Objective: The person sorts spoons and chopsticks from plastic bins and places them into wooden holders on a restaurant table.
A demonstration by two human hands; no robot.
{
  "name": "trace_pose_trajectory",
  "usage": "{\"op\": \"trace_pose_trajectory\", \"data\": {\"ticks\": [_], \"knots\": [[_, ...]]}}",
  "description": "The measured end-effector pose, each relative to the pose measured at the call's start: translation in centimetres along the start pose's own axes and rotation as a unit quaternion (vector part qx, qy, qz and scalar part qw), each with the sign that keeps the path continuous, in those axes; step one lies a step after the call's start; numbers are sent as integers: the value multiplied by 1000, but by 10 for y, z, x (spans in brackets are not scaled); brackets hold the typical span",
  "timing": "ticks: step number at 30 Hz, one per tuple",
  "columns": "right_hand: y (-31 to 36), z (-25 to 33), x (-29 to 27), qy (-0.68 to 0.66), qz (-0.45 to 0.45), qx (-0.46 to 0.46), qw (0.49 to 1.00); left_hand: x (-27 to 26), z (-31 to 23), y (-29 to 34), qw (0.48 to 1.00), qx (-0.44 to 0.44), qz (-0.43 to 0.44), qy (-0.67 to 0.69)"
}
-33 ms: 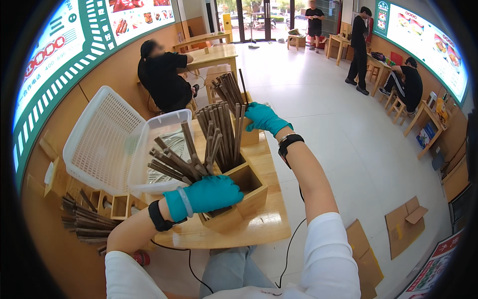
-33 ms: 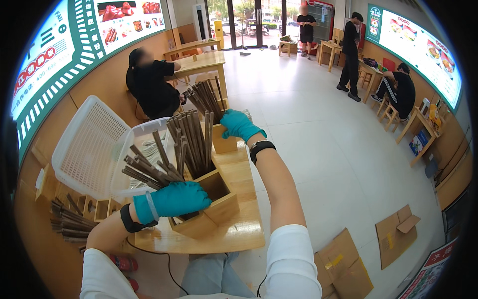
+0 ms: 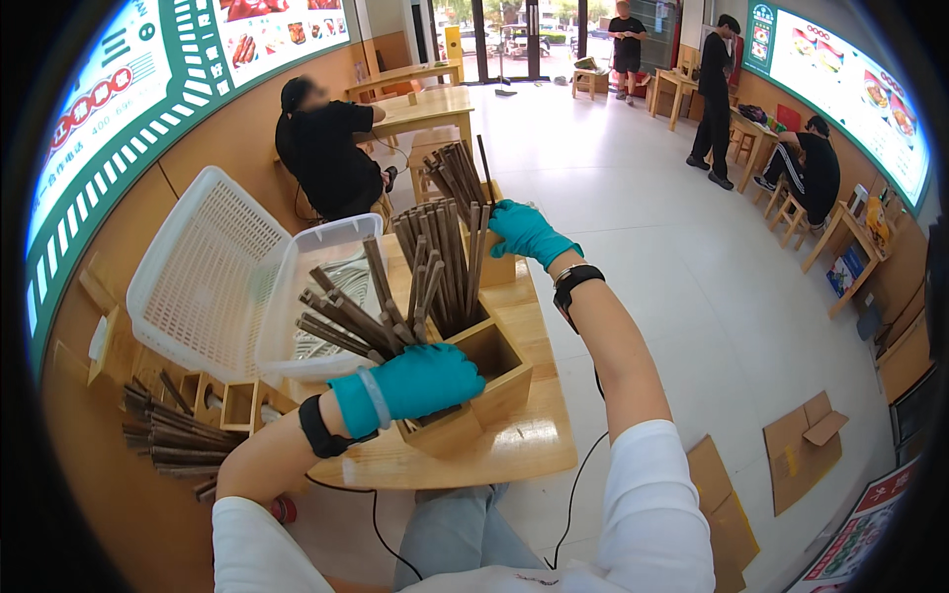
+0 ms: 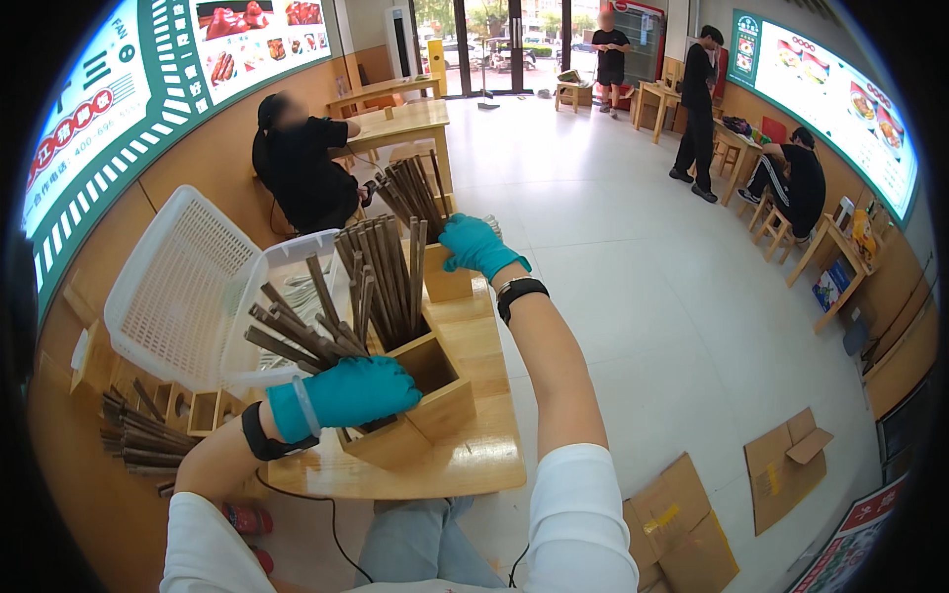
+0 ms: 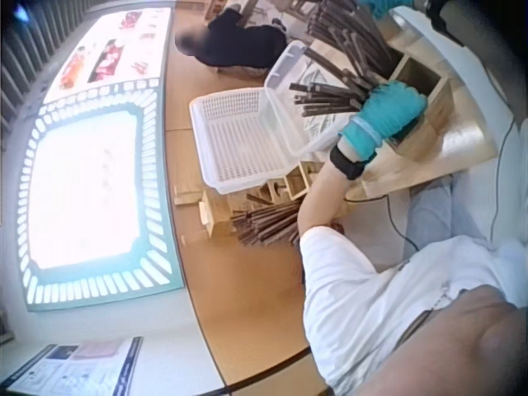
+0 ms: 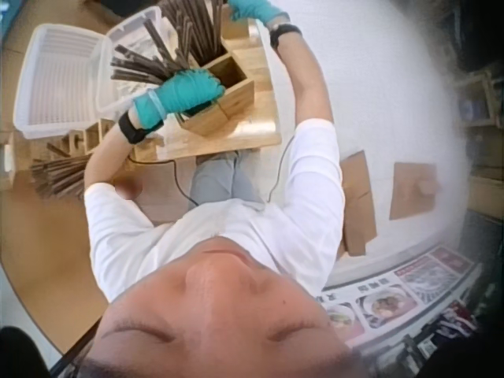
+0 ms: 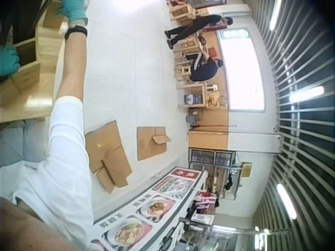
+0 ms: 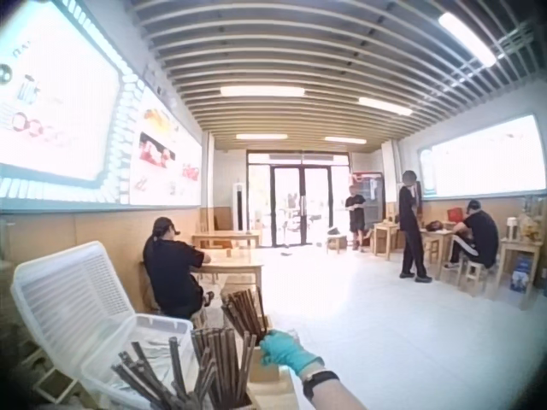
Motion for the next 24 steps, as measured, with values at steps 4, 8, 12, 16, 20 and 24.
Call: {"op": "trace_pose_trajectory", "data": {"ticks": [4,8,12,16,20,24], "knots": [[6,8,-2,42,-34,20,998,-7,-20,-14,986,-122,109,-25],[17,24,-17,22,-82,64,994,-25,-47,-14,977,-187,69,-72],[53,27,-34,-59,-244,101,963,-58,-92,-9,953,-263,-41,-142],[109,83,-82,-283,-273,120,912,-55,-137,37,933,-340,-115,11],[186,179,-158,-300,-185,121,928,-42,-165,104,889,-422,-167,50],[201,255,-163,-235,-205,87,946,-5,-176,133,835,-457,-290,103]]}}
Point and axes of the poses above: each hand's wrist, its own y-axis away from the middle knuckle, its own x-axis out of the palm, z = x × y, the point moved 1 cm from there along -y, towards the middle knuckle, and after that the axes turned 11 degrees about -z, right-handed, at the moved point
